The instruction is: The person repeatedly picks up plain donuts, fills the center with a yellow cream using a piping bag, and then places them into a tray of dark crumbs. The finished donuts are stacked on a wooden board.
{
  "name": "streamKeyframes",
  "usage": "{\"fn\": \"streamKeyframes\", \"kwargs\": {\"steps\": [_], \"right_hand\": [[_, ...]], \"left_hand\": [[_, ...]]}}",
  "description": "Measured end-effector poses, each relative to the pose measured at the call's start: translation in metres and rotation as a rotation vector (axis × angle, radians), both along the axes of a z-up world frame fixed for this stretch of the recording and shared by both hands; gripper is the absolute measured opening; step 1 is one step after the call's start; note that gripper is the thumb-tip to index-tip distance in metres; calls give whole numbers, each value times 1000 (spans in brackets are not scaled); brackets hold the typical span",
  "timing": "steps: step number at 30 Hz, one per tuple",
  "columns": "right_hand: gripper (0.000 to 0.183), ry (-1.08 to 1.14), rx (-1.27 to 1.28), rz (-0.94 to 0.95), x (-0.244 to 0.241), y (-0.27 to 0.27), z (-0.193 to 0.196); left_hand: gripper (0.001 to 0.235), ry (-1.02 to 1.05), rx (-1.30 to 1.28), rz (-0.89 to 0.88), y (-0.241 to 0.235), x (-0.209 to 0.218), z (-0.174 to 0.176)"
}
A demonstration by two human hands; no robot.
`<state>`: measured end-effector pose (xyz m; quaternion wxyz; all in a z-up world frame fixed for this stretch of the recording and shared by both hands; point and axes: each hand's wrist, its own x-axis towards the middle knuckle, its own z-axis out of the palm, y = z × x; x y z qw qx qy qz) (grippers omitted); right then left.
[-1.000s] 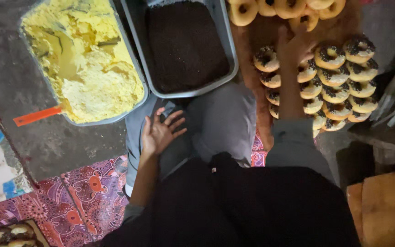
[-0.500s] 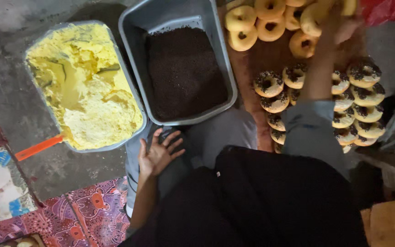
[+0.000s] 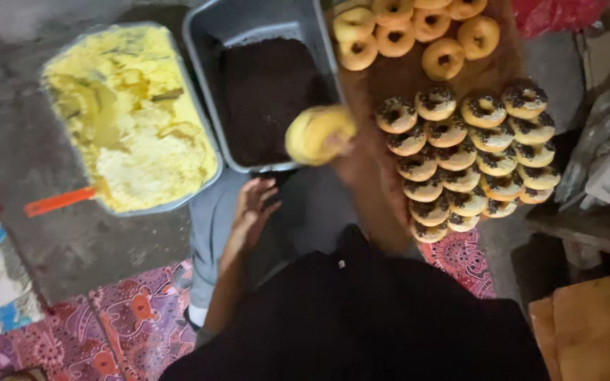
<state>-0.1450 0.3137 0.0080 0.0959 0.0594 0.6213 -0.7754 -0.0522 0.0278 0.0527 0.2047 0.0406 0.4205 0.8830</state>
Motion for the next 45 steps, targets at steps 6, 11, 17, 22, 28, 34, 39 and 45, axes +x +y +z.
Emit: {"fn": "streamKeyframes", "kwargs": {"steps": [6,11,17,22,28,34,39,45], "right_hand": [[69,-276,-846,323,87,-114,60],[76,74,-224,596,84,-157,97],[87,79,-222,1042,51,-199,67],[28,18,45,736,-16,-245,56],[43,994,842,624,-62,-320,79],[42,864,531,755,8,-325,127],[49,1084,679,745,23,-324,121],[39,989,892,548,-36,-322,115]], "left_hand": [[54,-24,-64,460,-10,30,-11],[62,26,65,457,-64,55,13],[44,-180,43,613,-102,79,10],[36,-177,220,1025,-141,80,7],[58,-340,481,914,-170,79,15],[66,-453,548,875,-168,57,-34],[52,-315,648,869,-165,43,-59],[58,-386,637,788,-168,42,-12]]}}
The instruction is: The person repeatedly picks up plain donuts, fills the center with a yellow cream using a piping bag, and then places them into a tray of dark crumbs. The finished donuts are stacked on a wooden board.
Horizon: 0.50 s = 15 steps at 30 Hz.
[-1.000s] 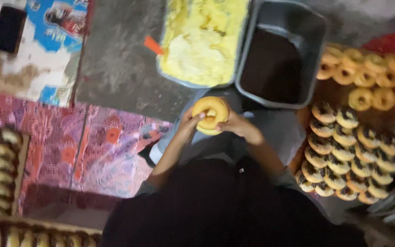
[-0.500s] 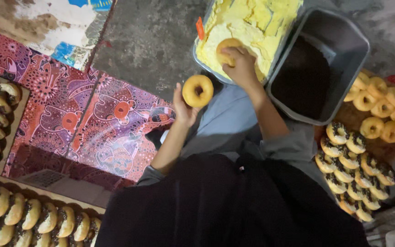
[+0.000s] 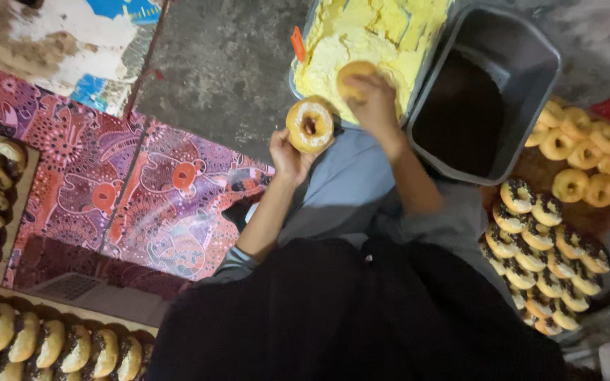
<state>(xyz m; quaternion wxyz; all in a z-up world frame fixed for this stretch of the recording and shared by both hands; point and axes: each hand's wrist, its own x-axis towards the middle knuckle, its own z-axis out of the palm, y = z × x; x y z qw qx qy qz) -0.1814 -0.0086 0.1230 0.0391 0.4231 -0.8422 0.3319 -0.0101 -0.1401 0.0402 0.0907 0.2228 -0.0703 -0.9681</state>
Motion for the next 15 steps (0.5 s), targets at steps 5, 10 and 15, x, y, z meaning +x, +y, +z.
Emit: {"fn": "streamKeyframes", "kwargs": {"steps": [5,10,15], "right_hand": [[42,-152,-132,300,54,2,-4],[42,-66,-133,-14,19,-4,4],[44,-186,-196,120,32,6,9]], "left_hand": [[60,62,-96,35,-1,-11,-12],[48,211,-146,105,5,-10,-41],[59,34,-98,22,3,-8,-12]]}}
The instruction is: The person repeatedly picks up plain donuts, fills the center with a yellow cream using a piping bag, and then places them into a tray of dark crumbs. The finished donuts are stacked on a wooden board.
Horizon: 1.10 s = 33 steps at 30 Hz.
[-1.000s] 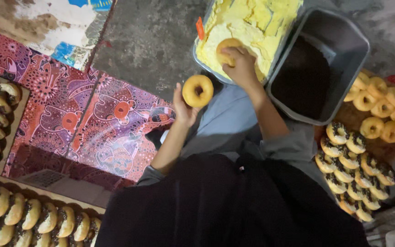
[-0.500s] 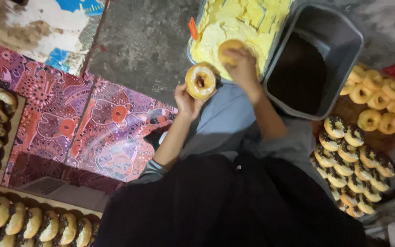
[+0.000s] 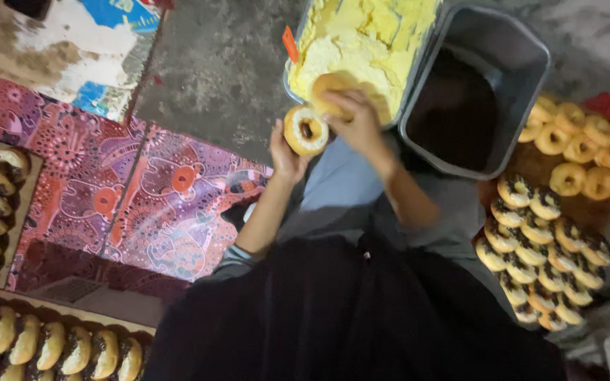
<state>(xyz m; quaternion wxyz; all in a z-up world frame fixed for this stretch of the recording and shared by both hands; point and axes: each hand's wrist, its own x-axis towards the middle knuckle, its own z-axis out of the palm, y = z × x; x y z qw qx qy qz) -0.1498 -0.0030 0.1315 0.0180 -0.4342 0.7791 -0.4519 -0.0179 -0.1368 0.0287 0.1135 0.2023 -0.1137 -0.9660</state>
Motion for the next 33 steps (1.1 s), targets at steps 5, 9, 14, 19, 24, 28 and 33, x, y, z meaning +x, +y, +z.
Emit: {"fn": "streamKeyframes", "kwargs": {"steps": [5,9,14,19,24,28,33], "right_hand": [[47,17,109,195,54,29,20],[49,54,-26,99,56,36,46],[45,108,-58,-86,62,32,49],[60,170,42,40,71,61,49],[64,93,141,146,12,147,13],[64,-869,-475,-583,-99,214,-69],[51,-785,-262,-561,-147,226,-161]], "left_hand": [[66,112,-81,-36,0,8,33],[64,107,-30,-19,11,12,38],[58,167,2,-78,50,19,27],[56,40,-135,-166,58,8,29],[55,227,90,-185,59,-7,37],[55,226,46,-265,97,-8,23],[61,137,111,-381,152,-20,-12]]}}
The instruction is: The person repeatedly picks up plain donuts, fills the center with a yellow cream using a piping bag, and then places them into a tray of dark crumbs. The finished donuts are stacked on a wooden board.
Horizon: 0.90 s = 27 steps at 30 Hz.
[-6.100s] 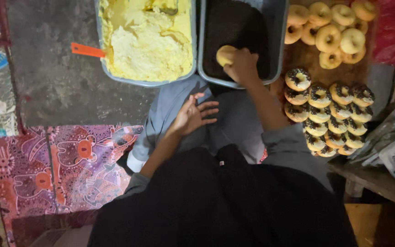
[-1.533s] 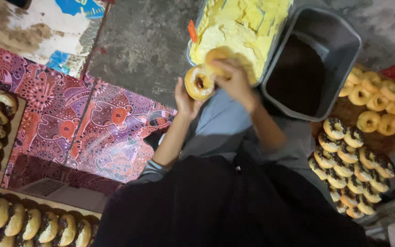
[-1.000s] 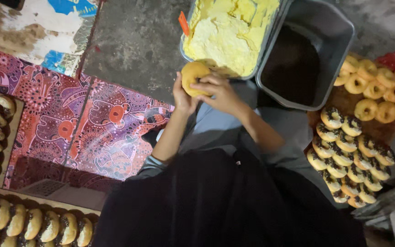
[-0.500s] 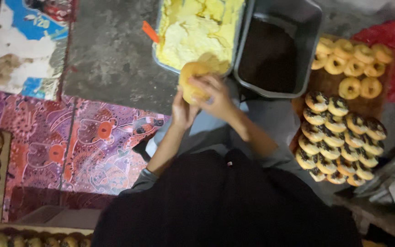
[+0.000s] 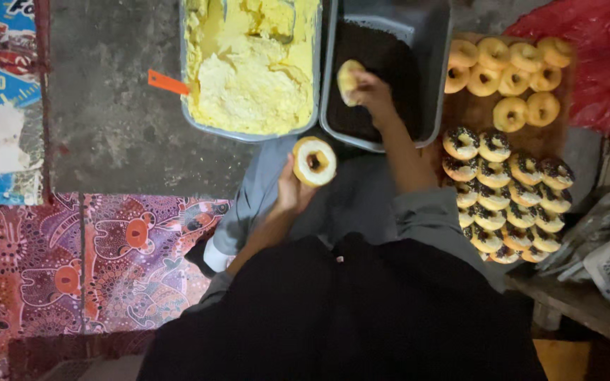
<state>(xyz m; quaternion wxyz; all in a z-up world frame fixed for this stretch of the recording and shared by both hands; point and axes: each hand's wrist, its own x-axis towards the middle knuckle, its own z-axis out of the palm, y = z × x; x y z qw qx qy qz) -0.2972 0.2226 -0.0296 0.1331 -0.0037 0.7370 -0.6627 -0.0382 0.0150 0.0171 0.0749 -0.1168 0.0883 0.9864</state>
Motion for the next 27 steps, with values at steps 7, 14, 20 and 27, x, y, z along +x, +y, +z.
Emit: {"fn": "streamKeyframes", "kwargs": {"steps": [7,14,20,27], "right_hand": [[33,405,532,65,26,-10,8],[45,-345,-778,-216,53,67,72],[33,-16,-1098,-275,138,219,58],[13,139,-589,-1059,151,422,50]], "left_hand": [[60,-42,-34,4,-2,6,-40],[61,-25,-155,57,-13,4,-32],[65,-67,-296,-22,-26,-1,4],[68,-3,-416,-20,-19,-20,35]]}}
